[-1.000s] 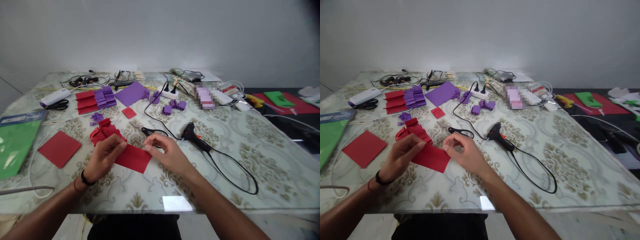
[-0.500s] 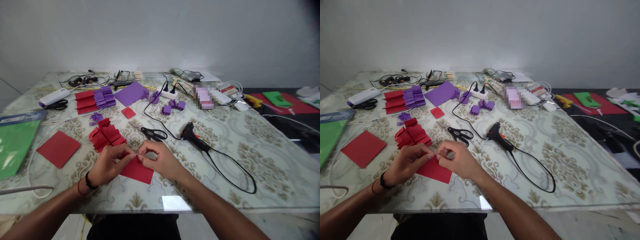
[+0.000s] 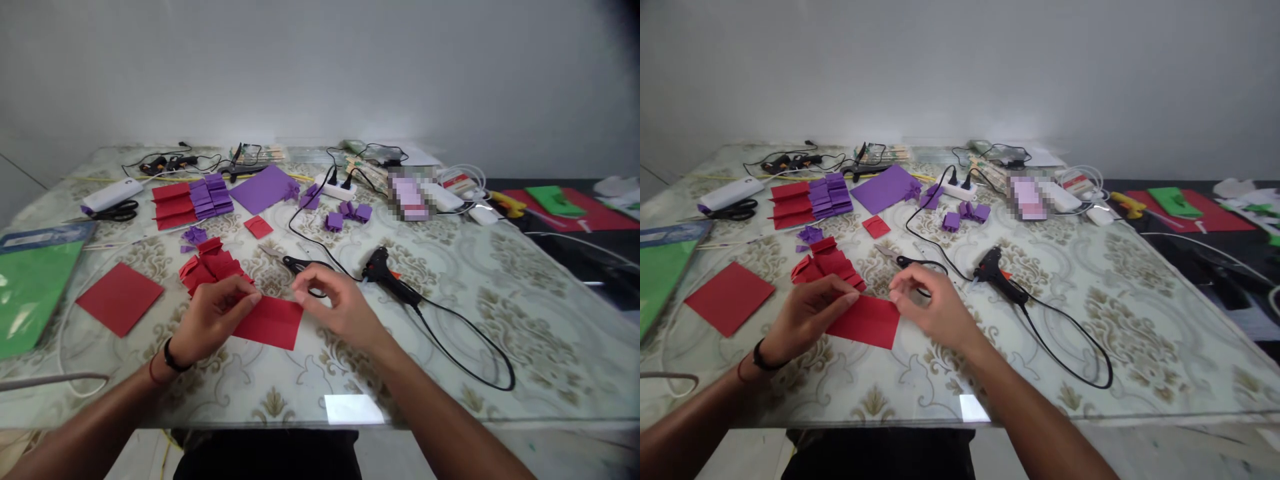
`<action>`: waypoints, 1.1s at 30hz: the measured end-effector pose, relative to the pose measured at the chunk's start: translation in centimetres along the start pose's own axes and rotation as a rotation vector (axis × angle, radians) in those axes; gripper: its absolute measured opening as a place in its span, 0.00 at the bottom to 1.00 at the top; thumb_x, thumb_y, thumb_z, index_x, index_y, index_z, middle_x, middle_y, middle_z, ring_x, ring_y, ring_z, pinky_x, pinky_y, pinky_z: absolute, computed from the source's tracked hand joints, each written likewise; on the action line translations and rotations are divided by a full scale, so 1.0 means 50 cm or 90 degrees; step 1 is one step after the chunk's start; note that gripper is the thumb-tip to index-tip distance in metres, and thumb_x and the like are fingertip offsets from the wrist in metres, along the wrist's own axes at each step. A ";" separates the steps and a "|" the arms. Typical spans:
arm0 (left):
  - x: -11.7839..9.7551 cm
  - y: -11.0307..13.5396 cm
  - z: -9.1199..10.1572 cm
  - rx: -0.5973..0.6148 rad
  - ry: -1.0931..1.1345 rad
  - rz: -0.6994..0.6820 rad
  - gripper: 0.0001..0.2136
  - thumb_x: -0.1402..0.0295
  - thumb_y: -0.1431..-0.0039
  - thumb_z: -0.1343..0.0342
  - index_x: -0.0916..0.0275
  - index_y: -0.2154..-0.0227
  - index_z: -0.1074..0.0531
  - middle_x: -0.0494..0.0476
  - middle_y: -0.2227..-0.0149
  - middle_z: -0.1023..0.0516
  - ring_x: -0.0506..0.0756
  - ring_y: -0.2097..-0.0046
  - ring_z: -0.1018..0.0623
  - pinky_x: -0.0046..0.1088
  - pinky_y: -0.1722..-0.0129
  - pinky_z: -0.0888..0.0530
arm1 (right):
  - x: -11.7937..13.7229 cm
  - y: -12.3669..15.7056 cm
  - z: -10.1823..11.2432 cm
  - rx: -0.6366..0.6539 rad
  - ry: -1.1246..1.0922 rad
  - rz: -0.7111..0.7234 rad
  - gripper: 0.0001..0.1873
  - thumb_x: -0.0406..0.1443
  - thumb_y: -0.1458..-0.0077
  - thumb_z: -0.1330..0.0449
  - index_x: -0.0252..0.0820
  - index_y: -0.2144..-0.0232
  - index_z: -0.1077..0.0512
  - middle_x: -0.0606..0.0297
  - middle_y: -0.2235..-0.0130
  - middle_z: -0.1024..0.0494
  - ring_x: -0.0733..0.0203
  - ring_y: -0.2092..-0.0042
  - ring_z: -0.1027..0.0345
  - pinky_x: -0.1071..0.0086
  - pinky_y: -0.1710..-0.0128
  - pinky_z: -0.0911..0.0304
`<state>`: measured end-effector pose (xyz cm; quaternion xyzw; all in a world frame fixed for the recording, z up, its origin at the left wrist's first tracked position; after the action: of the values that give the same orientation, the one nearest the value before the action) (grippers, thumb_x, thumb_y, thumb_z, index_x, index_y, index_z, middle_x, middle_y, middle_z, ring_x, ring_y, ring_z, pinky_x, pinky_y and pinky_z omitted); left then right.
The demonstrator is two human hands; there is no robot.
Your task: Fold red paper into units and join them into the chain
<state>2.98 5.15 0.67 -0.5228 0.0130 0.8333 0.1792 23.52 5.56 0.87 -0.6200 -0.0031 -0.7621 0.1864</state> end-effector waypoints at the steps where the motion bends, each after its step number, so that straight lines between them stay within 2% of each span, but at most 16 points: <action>1: 0.000 0.003 -0.010 0.010 0.004 -0.001 0.08 0.65 0.32 0.40 0.61 0.66 0.20 0.50 0.73 0.20 0.49 0.74 0.26 0.22 0.75 0.33 | 0.001 0.001 -0.015 0.023 0.012 -0.004 0.02 0.34 0.40 0.37 0.41 0.65 0.24 0.65 0.66 0.23 0.60 0.63 0.30 0.67 0.60 0.35; 4: -0.008 0.008 -0.032 0.036 0.013 -0.025 0.07 0.66 0.32 0.40 0.60 0.64 0.19 0.51 0.69 0.16 0.50 0.71 0.22 0.22 0.72 0.29 | 0.000 0.004 -0.043 0.042 0.024 -0.009 0.03 0.33 0.41 0.38 0.41 0.68 0.24 0.67 0.69 0.24 0.62 0.66 0.31 0.69 0.63 0.36; 7: -0.015 0.008 -0.043 0.058 0.019 -0.042 0.05 0.68 0.33 0.39 0.60 0.63 0.18 0.52 0.67 0.15 0.50 0.69 0.20 0.22 0.70 0.27 | -0.002 0.006 -0.052 0.043 0.017 -0.007 0.04 0.31 0.43 0.38 0.41 0.71 0.25 0.68 0.70 0.24 0.63 0.66 0.31 0.70 0.64 0.35; 14: -0.028 0.007 -0.040 0.059 -0.016 -0.097 0.05 0.71 0.35 0.38 0.61 0.65 0.17 0.51 0.70 0.15 0.48 0.73 0.23 0.21 0.74 0.31 | 0.010 0.010 -0.056 0.062 0.023 0.020 0.05 0.27 0.50 0.39 0.41 0.74 0.28 0.70 0.72 0.26 0.64 0.68 0.33 0.70 0.65 0.37; 18: -0.023 0.005 -0.013 0.006 0.000 -0.076 0.05 0.68 0.35 0.36 0.60 0.66 0.17 0.50 0.73 0.17 0.47 0.77 0.28 0.21 0.79 0.36 | 0.015 0.007 -0.036 0.055 0.043 0.026 0.07 0.26 0.51 0.39 0.42 0.74 0.29 0.70 0.72 0.27 0.64 0.68 0.34 0.70 0.65 0.38; 22: -0.011 0.004 0.006 -0.038 0.037 -0.044 0.06 0.67 0.36 0.36 0.61 0.67 0.18 0.53 0.70 0.16 0.50 0.71 0.22 0.22 0.73 0.29 | 0.015 0.002 0.003 0.044 0.065 0.029 0.08 0.25 0.51 0.39 0.42 0.75 0.29 0.71 0.72 0.27 0.65 0.69 0.35 0.71 0.66 0.39; 26: -0.003 0.005 0.002 -0.052 0.067 -0.016 0.06 0.67 0.36 0.36 0.61 0.68 0.19 0.53 0.71 0.17 0.51 0.70 0.22 0.22 0.72 0.28 | 0.014 -0.003 0.027 0.023 0.059 0.034 0.07 0.26 0.49 0.40 0.42 0.73 0.30 0.71 0.72 0.27 0.64 0.68 0.34 0.71 0.65 0.39; 30: 0.003 0.004 -0.011 -0.041 0.062 -0.012 0.06 0.67 0.35 0.37 0.61 0.68 0.19 0.53 0.70 0.17 0.51 0.70 0.21 0.22 0.71 0.28 | 0.012 -0.001 0.002 0.047 0.063 0.031 0.02 0.31 0.43 0.37 0.42 0.65 0.25 0.67 0.67 0.22 0.61 0.65 0.29 0.69 0.61 0.36; 33: 0.004 0.004 -0.021 -0.006 0.079 -0.008 0.05 0.66 0.34 0.37 0.60 0.64 0.18 0.54 0.65 0.15 0.53 0.65 0.19 0.24 0.66 0.25 | 0.008 0.004 -0.026 0.071 0.098 0.032 0.02 0.31 0.41 0.36 0.42 0.66 0.23 0.66 0.66 0.19 0.61 0.63 0.27 0.68 0.60 0.35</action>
<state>3.73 4.82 -0.01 -0.5741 0.0169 0.7985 0.1804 22.28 4.97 0.92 -0.5480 -0.0157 -0.8013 0.2396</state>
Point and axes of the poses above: each hand's wrist, its own y-axis away from the middle knuckle, its own z-axis out of the back of the hand, x = y × z, the point moved 7 cm from there along -y, towards the middle knuckle
